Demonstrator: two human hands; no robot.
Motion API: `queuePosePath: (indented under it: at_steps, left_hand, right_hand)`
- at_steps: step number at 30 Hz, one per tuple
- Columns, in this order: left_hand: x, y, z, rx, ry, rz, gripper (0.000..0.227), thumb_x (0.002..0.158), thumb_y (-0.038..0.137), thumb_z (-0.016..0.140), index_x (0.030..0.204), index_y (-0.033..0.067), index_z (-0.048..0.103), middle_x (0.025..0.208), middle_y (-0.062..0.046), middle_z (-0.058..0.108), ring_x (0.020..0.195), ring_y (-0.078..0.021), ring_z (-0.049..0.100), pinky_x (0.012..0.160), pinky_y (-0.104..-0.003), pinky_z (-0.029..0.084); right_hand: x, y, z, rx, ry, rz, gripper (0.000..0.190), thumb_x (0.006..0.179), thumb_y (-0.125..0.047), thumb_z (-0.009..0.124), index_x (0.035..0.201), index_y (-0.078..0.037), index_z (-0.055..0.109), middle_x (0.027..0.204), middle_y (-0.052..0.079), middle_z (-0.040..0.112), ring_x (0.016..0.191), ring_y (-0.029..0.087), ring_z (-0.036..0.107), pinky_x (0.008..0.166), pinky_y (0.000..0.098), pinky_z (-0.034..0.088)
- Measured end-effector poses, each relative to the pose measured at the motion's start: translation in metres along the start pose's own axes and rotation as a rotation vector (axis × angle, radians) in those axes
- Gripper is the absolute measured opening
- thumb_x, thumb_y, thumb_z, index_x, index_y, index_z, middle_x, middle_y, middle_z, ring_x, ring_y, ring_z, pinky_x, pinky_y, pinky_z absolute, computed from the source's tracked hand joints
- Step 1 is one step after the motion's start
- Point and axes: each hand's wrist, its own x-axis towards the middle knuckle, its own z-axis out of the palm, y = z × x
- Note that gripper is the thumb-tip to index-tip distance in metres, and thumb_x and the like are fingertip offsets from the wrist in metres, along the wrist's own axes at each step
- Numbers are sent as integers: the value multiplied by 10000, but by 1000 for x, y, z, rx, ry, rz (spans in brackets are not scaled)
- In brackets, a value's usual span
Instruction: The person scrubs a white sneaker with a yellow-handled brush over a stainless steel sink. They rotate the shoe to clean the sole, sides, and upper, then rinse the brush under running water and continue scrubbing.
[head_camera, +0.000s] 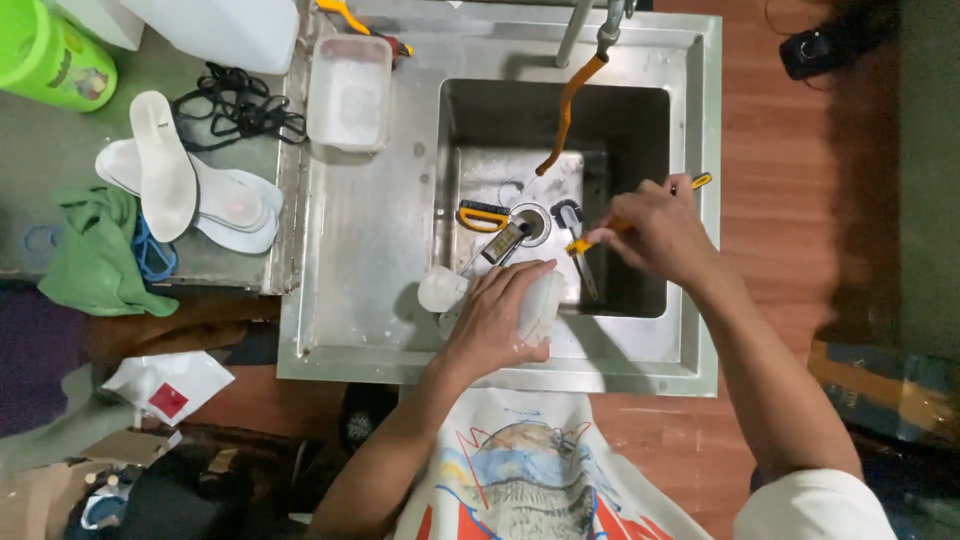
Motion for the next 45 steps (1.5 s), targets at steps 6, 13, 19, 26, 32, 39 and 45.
queuePosePath:
  at_steps: [6, 13, 19, 26, 32, 39, 45]
  left_hand:
    - [16, -34, -18, 33, 306, -48, 1014, 649, 476, 923, 1561, 238, 548, 1460, -99, 589, 1228, -388, 638, 1009, -508, 527]
    - [16, -30, -66, 0, 175, -83, 1164, 601, 500, 936, 1559, 119, 395, 1598, -286, 433, 1216, -514, 583, 1038, -604, 463]
    - [11, -36, -65, -118, 226, -159, 1237, 527, 383, 1020, 1591, 143, 436, 1479, -199, 585, 1310, -481, 603, 1112, -582, 466]
    - [13, -41, -52, -351, 432, -251, 817, 612, 270, 1006, 1376, 180, 729, 1255, -128, 771, 1158, -308, 740, 1000, -446, 592]
    - [28, -46, -52, -574, 515, -391, 307, 771, 177, 932, 1073, 155, 882, 967, -77, 851, 909, -41, 683, 814, -284, 637]
    - [48, -41, -71, -595, 364, -697, 159, 798, 252, 849, 935, 182, 889, 728, -47, 799, 724, -51, 666, 687, -270, 588]
    - [44, -50, -65, -693, 331, -772, 324, 1005, 418, 703, 1097, 158, 872, 993, -101, 834, 904, -164, 740, 806, -327, 626]
  right_hand:
    - [-44, 16, 179, 1108, 250, 420, 274, 1152, -231, 459, 1052, -82, 666, 937, 14, 573, 912, 150, 522, 846, 352, 435]
    - [-32, -120, 181, 1290, 55, 216, 1008, 604, -118, 1097, 1394, -42, 477, 1266, 75, 627, 1196, 220, 595, 1149, 475, 452]
    - [-36, -129, 210, 1237, 136, 323, 670, 679, -70, 1047, 1225, -27, 662, 1069, 59, 770, 1035, 157, 674, 975, 414, 574]
    - [-55, -100, 260, 1327, 115, 366, 735, 624, -9, 1057, 1244, -34, 664, 1059, 40, 767, 1008, 154, 693, 968, 372, 594]
    - [-37, -130, 217, 1372, 63, 376, 799, 605, 6, 1063, 1301, -28, 671, 1074, 51, 768, 1002, 167, 725, 987, 382, 603]
    - [-32, -130, 188, 1405, 13, 401, 797, 617, 44, 1042, 1321, -56, 680, 1106, 40, 754, 1037, 162, 711, 1023, 386, 582]
    - [-27, -130, 176, 1426, 38, 418, 742, 631, 71, 1024, 1282, -37, 685, 1072, 44, 739, 1006, 186, 694, 1010, 397, 581]
